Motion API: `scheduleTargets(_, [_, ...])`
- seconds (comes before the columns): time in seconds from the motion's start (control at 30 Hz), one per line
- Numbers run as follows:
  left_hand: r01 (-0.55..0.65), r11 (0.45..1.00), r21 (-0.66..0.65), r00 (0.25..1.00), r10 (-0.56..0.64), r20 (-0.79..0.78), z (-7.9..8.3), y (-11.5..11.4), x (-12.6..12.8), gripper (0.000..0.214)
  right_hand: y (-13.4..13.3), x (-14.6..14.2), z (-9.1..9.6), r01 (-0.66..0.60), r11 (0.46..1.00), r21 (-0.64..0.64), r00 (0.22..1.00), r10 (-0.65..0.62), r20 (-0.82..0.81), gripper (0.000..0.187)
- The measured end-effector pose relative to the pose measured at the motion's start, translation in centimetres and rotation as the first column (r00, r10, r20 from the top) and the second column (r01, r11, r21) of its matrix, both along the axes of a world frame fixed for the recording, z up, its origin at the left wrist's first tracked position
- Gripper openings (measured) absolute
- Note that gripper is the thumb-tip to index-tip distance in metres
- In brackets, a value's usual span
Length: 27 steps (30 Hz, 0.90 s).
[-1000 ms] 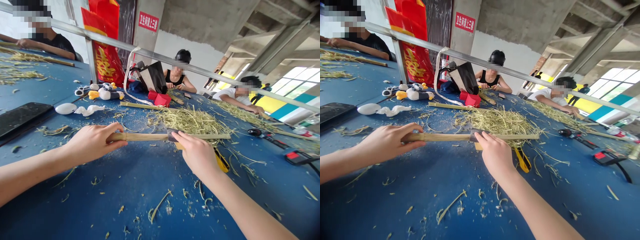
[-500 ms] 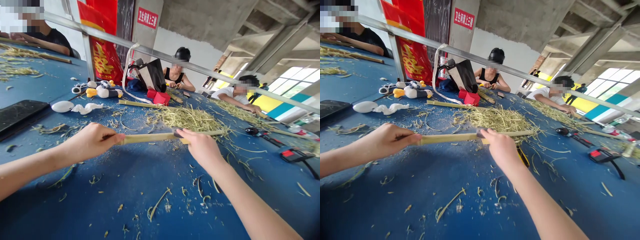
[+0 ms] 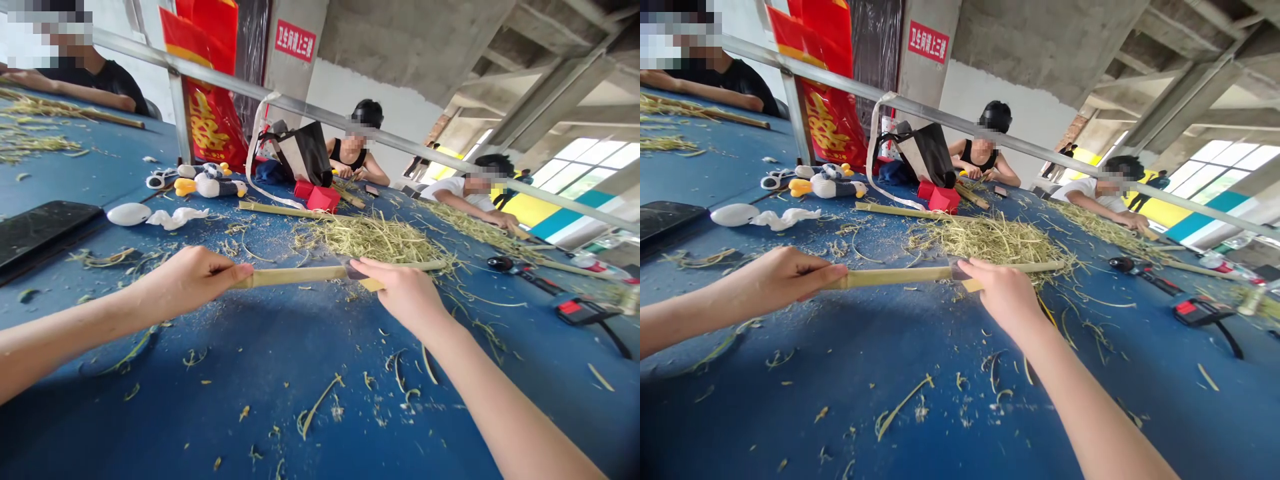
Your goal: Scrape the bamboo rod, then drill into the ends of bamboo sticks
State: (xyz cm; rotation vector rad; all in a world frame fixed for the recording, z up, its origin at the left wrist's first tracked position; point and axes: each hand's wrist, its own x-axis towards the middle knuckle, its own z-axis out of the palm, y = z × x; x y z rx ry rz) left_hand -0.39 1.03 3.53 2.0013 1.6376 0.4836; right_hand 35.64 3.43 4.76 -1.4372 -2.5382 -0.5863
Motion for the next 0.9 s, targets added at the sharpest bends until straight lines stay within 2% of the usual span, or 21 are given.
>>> scheduleTargets(0.07, [-0.039,0.999,0.006,0.999,0.039,0.011,0.4,0.2,-0.2,0.064,0.4,1.1,0.5,0.060,0.998,-0.008,0.998,-0.060,0.007,0.079])
scheduleTargets(0.13, [-0.090,0.996,0.024,0.995,0.089,0.033,0.7,0.4,-0.6,0.064,0.2,1.3,0.9,0.068,0.998,0.012,0.998,-0.068,0.006,0.078])
scheduleTargets(0.23, [-0.181,0.980,0.079,0.981,0.175,0.082,0.9,0.8,-1.2,0.059,-0.1,1.4,1.3,0.131,0.984,0.116,0.991,-0.130,-0.019,0.073])
scheduleTargets(0.33, [-0.262,0.958,0.113,0.963,0.252,0.097,1.0,1.1,-1.5,0.057,0.2,2.0,1.7,0.294,0.939,0.180,0.955,-0.296,-0.019,0.064])
scheduleTargets(0.4, [-0.297,0.949,0.108,0.953,0.288,0.091,0.9,1.2,-1.7,0.059,0.5,2.3,1.8,0.419,0.899,0.131,0.903,-0.427,0.042,0.058])
scheduleTargets(0.47, [-0.311,0.943,0.118,0.949,0.302,0.090,0.8,1.3,-1.8,0.059,0.5,2.0,1.7,0.500,0.862,0.081,0.850,-0.506,0.146,0.054])
scheduleTargets(0.57, [-0.339,0.925,0.170,0.940,0.327,0.098,0.7,1.4,-2.1,0.055,0.0,0.6,1.2,0.484,0.872,0.079,0.831,-0.486,0.271,0.053])
scheduleTargets(0.67, [-0.391,0.900,0.191,0.920,0.374,0.117,0.7,1.5,-2.6,0.055,-0.6,-0.8,0.9,0.458,0.886,0.079,0.826,-0.457,0.330,0.056])
scheduleTargets(0.9, [-0.396,0.887,0.238,0.918,0.382,0.104,0.5,1.6,-3.0,0.052,-0.9,-1.4,0.9,0.481,0.876,0.039,0.827,-0.469,0.310,0.055])
